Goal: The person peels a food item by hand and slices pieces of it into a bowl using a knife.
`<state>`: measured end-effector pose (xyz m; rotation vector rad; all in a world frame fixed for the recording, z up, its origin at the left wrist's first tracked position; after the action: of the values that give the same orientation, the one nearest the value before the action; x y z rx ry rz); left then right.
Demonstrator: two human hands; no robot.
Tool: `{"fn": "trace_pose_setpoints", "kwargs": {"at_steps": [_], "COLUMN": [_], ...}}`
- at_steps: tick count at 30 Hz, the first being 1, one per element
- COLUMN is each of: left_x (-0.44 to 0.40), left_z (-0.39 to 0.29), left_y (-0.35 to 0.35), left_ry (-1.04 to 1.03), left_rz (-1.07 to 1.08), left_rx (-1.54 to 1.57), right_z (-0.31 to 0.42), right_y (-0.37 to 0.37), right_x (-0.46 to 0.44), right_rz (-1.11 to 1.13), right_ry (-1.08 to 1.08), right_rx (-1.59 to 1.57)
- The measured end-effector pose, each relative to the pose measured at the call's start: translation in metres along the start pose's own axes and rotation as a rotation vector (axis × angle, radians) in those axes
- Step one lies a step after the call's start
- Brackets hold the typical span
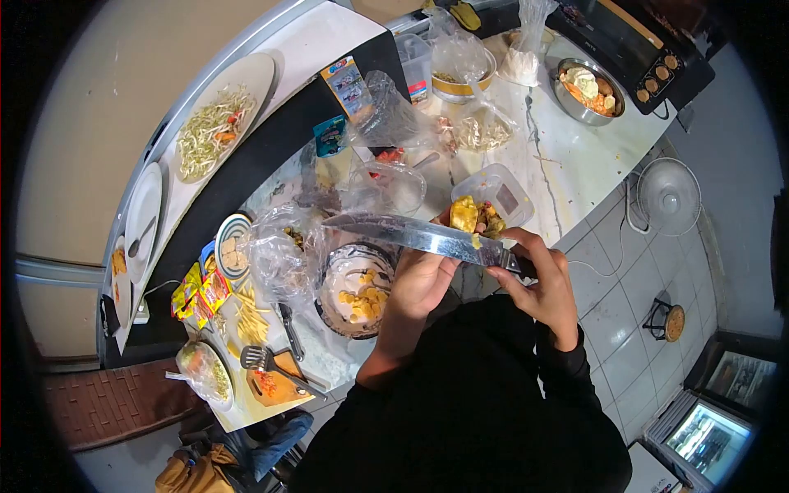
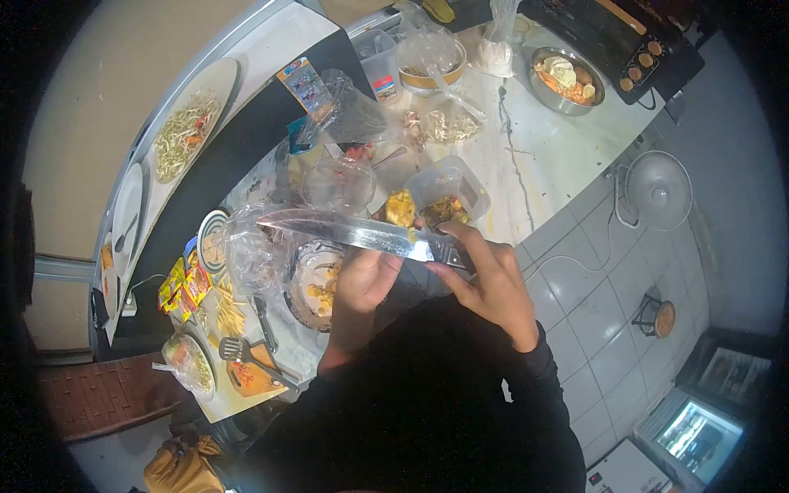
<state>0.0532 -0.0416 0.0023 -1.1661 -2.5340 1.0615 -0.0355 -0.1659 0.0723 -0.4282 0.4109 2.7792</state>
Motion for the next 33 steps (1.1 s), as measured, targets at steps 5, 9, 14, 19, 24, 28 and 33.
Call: {"fn": "trace_pose_setpoints", "kwargs": {"at_steps": [5,9,14,19,24,28,33], "left_x": [0.001,0.005,0.002,-0.002,0.001,0.003,0.006], "left_z": [-0.007,-0.001,-0.005,0.0,0.0,0.001,0.008], "left_y": [-0.002,0.009,0.004,0.003,-0.008,-0.007,0.0], "left_ry": [0.005,0.037,0.103,0.065,0.081,0.043,0.11], "left_rz": [-0.091,-0.128,-0.226,-0.1,-0.137,-0.061,-0.159], "left_rx": [0.005,0.002,-0.029,0.07,0.071,0.025,0.058], "right_z": [-0.001,0.003,0.001,0.009,0.005,0.004,0.005], "right_y": [0.002,0.005,0.01,0.005,0.001,0.001,0.004], "right_x": [0.001,0.0,0.002,0.004,0.005,0.004,0.003], "right_rz": [-0.026,-0.061,-0.051,0.019,0.027,-0.017,-0.041], "right_ry": [-0.055,-0.006,-0.142,0.031,0.022,0.012,0.014], "right_rx": [0.031,-0.009,0.056,0.057,0.062,0.049,0.049]}}
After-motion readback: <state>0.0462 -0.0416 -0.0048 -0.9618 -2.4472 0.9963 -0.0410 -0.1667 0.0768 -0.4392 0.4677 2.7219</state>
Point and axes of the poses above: each hand's wrist, its own x-axis away from the middle knuckle, its own y-axis out of the back of the hand, z = x × y, the point moved 7 cm from there along -x, towards the middle knuckle, and after that the axes turned 14 degrees about -x, right-handed, at the moved point
